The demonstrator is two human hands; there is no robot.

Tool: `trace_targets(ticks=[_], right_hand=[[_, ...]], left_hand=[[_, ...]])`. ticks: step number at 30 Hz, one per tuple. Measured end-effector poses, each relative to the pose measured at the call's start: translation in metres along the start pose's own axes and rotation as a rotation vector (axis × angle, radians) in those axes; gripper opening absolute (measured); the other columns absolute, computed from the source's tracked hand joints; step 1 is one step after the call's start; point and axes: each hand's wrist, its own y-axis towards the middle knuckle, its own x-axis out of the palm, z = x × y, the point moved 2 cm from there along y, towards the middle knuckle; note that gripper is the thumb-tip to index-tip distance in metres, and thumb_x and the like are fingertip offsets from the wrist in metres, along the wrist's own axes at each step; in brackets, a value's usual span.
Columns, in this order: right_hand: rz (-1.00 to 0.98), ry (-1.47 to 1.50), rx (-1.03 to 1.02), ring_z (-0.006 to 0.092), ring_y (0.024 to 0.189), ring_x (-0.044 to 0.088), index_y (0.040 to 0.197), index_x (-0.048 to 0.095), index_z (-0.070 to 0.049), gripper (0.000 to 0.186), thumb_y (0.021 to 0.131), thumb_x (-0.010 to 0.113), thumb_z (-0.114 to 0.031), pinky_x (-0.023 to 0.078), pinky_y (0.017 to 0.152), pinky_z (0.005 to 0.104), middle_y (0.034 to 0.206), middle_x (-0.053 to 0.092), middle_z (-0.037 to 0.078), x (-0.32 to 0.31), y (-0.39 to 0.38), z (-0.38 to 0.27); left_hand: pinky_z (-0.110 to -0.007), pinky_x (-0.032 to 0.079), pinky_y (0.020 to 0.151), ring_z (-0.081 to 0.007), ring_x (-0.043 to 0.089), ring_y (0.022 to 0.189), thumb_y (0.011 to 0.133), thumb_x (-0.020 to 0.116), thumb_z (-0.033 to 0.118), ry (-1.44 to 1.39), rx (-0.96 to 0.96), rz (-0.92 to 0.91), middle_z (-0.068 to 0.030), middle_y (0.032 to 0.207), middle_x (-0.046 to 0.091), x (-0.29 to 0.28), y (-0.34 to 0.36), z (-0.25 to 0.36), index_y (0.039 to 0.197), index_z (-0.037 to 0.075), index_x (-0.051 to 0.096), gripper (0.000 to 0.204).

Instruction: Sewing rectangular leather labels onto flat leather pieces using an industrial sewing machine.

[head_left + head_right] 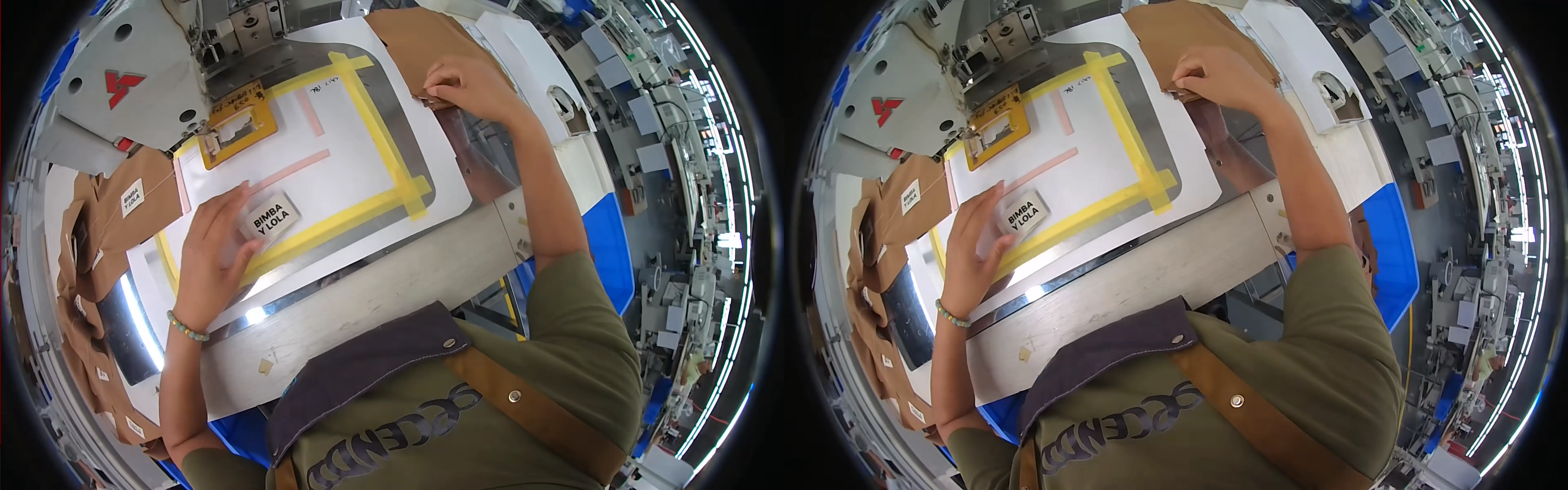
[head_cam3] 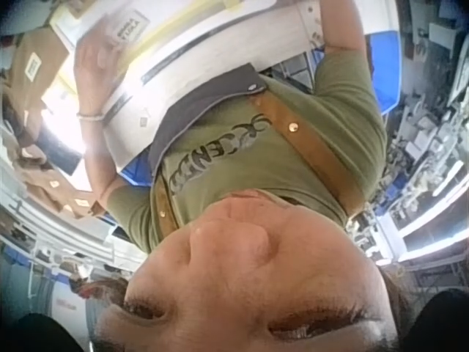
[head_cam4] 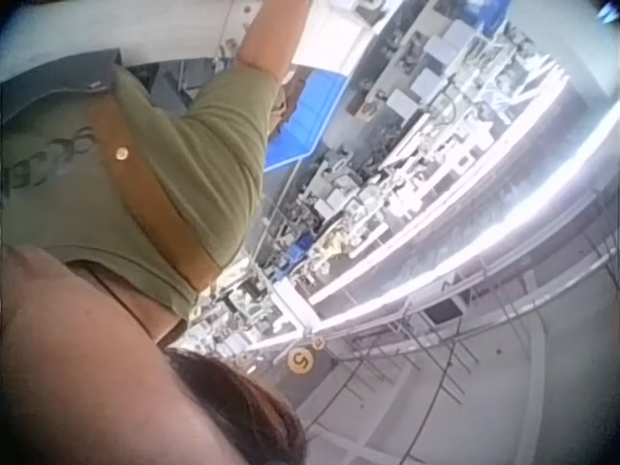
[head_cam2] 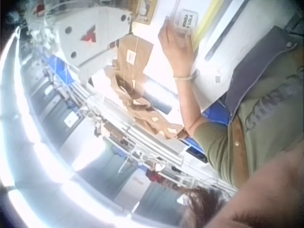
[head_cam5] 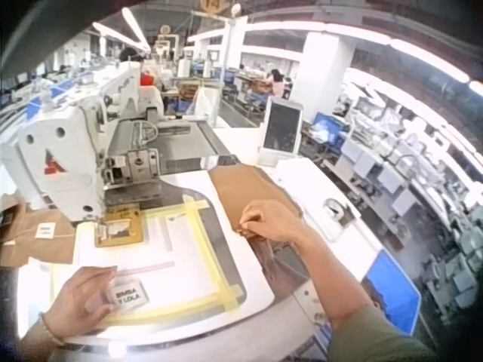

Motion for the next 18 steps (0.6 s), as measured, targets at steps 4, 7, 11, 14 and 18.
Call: trace_targets(ticks=[4, 7, 11, 14, 18], right_hand=[[-0.095, 0.075, 0.022, 0.0143, 0.095, 0.067, 0.099, 0.076, 0.002, 0.015, 0.094, 0.073, -0.012, 0.052, 0.088, 0.0293, 0.105, 0.073, 0.003, -0.004, 0.011, 0.012], [-0.116, 0.081, 0.070, 0.0140, 0.095, 0.067, 0.099, 0.076, 0.003, 0.017, 0.094, 0.073, -0.013, 0.051, 0.088, 0.0284, 0.103, 0.074, 0.004, -0.005, 0.014, 0.016], [-0.097, 0.150, 0.167, 0.0141, 0.093, 0.067, 0.104, 0.075, 0.002, 0.019, 0.096, 0.072, -0.015, 0.051, 0.088, 0.0267, 0.101, 0.074, 0.005, -0.005, 0.016, 0.016], [0.245, 0.202, 0.110, 0.0150, 0.091, 0.068, 0.109, 0.075, -0.001, 0.018, 0.099, 0.070, -0.015, 0.052, 0.087, 0.0270, 0.102, 0.075, 0.005, -0.007, 0.020, 0.008], [0.685, -0.059, -0.296, 0.0166, 0.095, 0.072, 0.113, 0.075, -0.006, 0.016, 0.104, 0.065, -0.015, 0.055, 0.085, 0.0298, 0.106, 0.077, 0.008, -0.001, 0.034, -0.024]], left_hand=[[-0.043, 0.050, 0.111, -0.0354, 0.062, 0.126, 0.088, 0.078, 0.003, 0.043, -0.113, 0.065, -0.0156, 0.142, 0.065, -0.016, -0.012, -0.026, 0.143, 0.004, 0.063, 0.058], [-0.043, 0.049, 0.112, -0.0342, 0.062, 0.129, 0.093, 0.075, 0.004, 0.155, -0.160, 0.085, -0.0146, 0.138, 0.067, -0.033, -0.016, -0.065, 0.139, 0.004, 0.066, 0.046], [-0.043, 0.047, 0.115, -0.0351, 0.060, 0.133, 0.101, 0.069, 0.016, 0.406, -0.193, 0.132, -0.0142, 0.146, 0.065, -0.052, -0.021, -0.124, 0.141, 0.003, 0.065, 0.042], [-0.043, 0.046, 0.115, -0.0343, 0.059, 0.136, 0.103, 0.067, 0.019, 0.489, -0.332, 0.159, -0.0142, 0.149, 0.063, -0.062, -0.028, -0.147, 0.142, 0.003, 0.064, 0.042], [-0.043, 0.052, 0.107, -0.0345, 0.064, 0.128, 0.100, 0.070, 0.020, 0.547, -0.430, 0.137, -0.0124, 0.139, 0.069, -0.065, -0.026, -0.133, 0.136, 0.003, 0.067, 0.040]])
